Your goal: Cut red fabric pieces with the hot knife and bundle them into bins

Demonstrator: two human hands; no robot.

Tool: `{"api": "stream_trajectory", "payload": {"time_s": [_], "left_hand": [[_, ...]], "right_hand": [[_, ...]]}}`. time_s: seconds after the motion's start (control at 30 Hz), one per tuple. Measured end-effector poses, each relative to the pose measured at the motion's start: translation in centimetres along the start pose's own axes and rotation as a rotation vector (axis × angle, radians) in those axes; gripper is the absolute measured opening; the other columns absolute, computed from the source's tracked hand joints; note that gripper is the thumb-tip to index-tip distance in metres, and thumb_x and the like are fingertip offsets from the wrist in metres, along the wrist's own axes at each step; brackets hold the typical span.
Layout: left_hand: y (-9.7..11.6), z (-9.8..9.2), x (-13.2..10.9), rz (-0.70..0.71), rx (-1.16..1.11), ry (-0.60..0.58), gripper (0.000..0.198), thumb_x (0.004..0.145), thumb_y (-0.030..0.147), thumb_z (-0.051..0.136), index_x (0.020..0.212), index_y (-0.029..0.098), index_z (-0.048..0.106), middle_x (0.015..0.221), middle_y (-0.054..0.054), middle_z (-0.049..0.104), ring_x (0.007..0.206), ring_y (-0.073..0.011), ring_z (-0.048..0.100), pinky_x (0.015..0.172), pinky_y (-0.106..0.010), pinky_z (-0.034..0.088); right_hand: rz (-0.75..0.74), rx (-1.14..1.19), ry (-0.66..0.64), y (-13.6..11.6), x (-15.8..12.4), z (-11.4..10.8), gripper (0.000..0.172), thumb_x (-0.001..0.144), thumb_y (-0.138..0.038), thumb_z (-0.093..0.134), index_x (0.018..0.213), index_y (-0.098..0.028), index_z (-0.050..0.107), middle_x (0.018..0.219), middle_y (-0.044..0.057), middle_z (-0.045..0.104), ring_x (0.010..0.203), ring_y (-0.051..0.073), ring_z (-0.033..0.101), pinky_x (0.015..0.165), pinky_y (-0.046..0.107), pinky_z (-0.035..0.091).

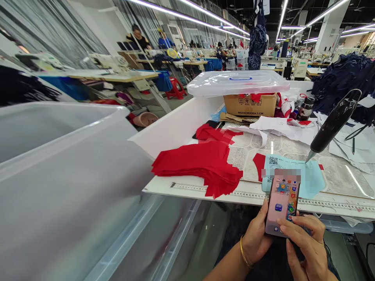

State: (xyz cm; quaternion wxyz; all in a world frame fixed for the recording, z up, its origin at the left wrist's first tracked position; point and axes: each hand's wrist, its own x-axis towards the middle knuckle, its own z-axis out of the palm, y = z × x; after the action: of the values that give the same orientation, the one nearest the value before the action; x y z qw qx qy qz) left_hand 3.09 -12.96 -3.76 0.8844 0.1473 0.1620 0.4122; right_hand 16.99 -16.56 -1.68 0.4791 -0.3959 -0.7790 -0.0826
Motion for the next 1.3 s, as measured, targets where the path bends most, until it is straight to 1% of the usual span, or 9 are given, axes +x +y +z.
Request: {"api": "stream_trajectory", "payload": {"time_s": [0.1,0.23,0.43,0.57,0.77,0.9,1.0,1.17,1.3], "left_hand": [[0.1,-0.1,-0.1,-0.002,0.010,0.013,0.063,0.089,0.061,0.057,0.125,0.010,0.067,0.121,-0.015,0.070,0.126,-0.0307,0.056,0.116,-0.042,0.031],[-0.1,-0.5,-0.3,-0.013,0.006,0.069,0.057,0.085,0.061,0.063,0.117,0.015,0.072,0.118,-0.012,0.072,0.118,-0.0288,0.062,0.110,-0.040,0.039],[-0.5,-0.8,-0.5,-0.047,0.020,0.064,0.059,0.089,0.062,0.056,0.123,0.015,0.069,0.114,-0.014,0.073,0.102,-0.0283,0.068,0.103,-0.042,0.044],[-0.7,-0.8,-0.5,-0.071,0.048,0.054,0.061,0.089,0.063,0.055,0.125,0.015,0.067,0.116,-0.014,0.072,0.108,-0.0314,0.066,0.103,-0.044,0.043],[-0.7,-0.5,-0.4,-0.073,0.068,0.060,0.057,0.087,0.062,0.059,0.122,0.017,0.070,0.121,-0.012,0.070,0.119,-0.0307,0.060,0.106,-0.040,0.040],[-0.8,-0.5,-0.4,-0.068,0.047,0.082,0.053,0.086,0.060,0.062,0.120,0.019,0.071,0.120,-0.010,0.071,0.118,-0.0305,0.060,0.106,-0.041,0.040],[-0.9,-0.5,-0.4,-0.065,0.039,0.076,0.052,0.088,0.059,0.059,0.120,0.019,0.071,0.119,-0.011,0.071,0.116,-0.0309,0.061,0.105,-0.042,0.041],[-0.8,-0.4,-0.4,-0.081,0.067,0.032,0.062,0.089,0.063,0.055,0.127,0.015,0.066,0.118,-0.015,0.070,0.117,-0.0335,0.060,0.105,-0.046,0.042],[-0.8,-0.5,-0.4,-0.081,0.076,0.052,0.065,0.089,0.063,0.055,0.129,0.013,0.064,0.118,-0.017,0.070,0.118,-0.0343,0.059,0.105,-0.046,0.041]], "right_hand": [[0.029,0.007,0.045,0.0,0.1,0.0,0.040,0.079,-0.004,0.055,0.113,-0.023,0.064,0.099,0.001,0.077,0.094,0.021,0.059,0.082,0.039,0.046],[0.100,0.003,0.091,-0.1,0.2,0.2,0.036,0.081,-0.004,0.056,0.113,-0.020,0.063,0.103,0.004,0.075,0.096,0.022,0.058,0.081,0.038,0.047],[0.211,-0.038,0.148,0.0,-0.6,0.9,0.048,0.083,-0.007,0.057,0.129,-0.020,0.054,0.115,0.008,0.070,0.105,0.024,0.056,0.081,0.039,0.050],[0.224,-0.031,0.160,0.1,-0.9,1.1,0.047,0.083,-0.009,0.056,0.128,-0.020,0.053,0.119,0.010,0.068,0.107,0.025,0.055,0.083,0.040,0.050],[0.213,-0.043,0.167,0.2,-0.7,1.0,0.040,0.083,-0.008,0.055,0.123,-0.016,0.054,0.116,0.010,0.068,0.105,0.024,0.054,0.084,0.039,0.048],[0.231,-0.046,0.166,0.2,-0.7,0.9,0.039,0.084,-0.009,0.056,0.122,-0.018,0.055,0.116,0.009,0.069,0.105,0.024,0.055,0.084,0.040,0.047],[0.246,-0.038,0.154,0.2,-0.9,0.9,0.041,0.084,-0.009,0.056,0.124,-0.018,0.054,0.118,0.009,0.068,0.107,0.024,0.055,0.086,0.041,0.047],[0.258,-0.035,0.146,0.3,-1.2,0.9,0.041,0.085,-0.010,0.057,0.125,-0.019,0.054,0.119,0.009,0.067,0.108,0.024,0.055,0.087,0.041,0.046],[0.275,-0.028,0.128,0.3,-1.3,1.0,0.042,0.085,-0.010,0.056,0.126,-0.019,0.053,0.121,0.009,0.066,0.110,0.025,0.054,0.089,0.042,0.046]]}}
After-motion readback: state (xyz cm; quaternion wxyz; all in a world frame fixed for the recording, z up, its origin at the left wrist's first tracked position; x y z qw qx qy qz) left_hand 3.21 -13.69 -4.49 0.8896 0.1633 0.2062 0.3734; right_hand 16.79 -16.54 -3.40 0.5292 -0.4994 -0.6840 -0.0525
